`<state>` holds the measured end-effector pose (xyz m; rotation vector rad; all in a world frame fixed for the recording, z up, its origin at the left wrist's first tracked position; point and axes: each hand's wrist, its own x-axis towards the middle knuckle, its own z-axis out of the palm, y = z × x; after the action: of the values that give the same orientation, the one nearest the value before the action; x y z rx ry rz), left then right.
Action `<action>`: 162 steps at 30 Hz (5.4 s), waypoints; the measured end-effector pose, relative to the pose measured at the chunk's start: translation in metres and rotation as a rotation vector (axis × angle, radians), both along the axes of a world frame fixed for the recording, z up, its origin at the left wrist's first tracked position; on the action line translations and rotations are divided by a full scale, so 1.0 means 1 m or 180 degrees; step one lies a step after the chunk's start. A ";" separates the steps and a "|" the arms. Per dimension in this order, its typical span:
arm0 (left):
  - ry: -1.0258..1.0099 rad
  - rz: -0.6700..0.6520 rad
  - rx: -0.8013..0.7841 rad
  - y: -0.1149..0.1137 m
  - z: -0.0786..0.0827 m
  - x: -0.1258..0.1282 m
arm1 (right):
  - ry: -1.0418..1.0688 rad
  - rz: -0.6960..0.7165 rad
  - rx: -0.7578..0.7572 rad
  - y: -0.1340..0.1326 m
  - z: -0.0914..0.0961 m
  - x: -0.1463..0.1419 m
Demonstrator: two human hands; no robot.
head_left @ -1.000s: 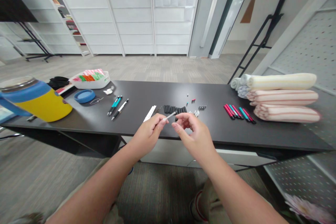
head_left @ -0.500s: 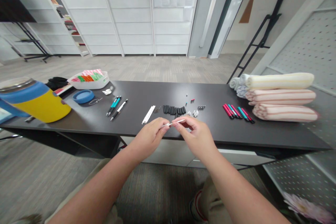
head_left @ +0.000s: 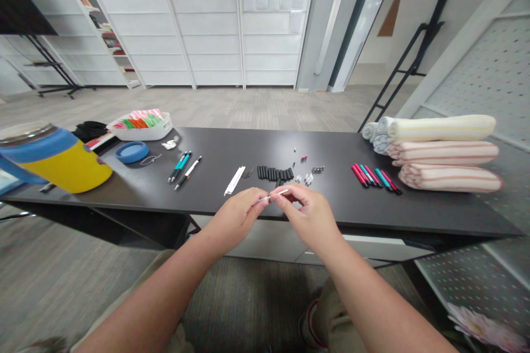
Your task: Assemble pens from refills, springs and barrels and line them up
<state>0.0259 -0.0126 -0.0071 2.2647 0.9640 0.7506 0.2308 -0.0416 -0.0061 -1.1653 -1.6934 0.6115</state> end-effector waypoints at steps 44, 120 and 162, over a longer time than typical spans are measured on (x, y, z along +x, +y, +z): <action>-0.0232 0.0167 -0.0421 0.001 0.000 -0.004 | 0.0632 0.0031 -0.0364 0.005 -0.008 -0.009; -0.2352 0.0835 -0.1513 0.019 -0.004 -0.033 | -0.2878 -0.1242 -0.0509 0.044 -0.011 -0.069; 0.0218 0.1378 0.0393 0.017 0.011 -0.052 | -0.2369 -0.0980 -0.0220 0.046 -0.021 -0.063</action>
<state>-0.0263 0.0040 0.0035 2.2204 1.5060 0.9377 0.1680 0.0044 -0.0273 -1.8058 -2.0320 0.0254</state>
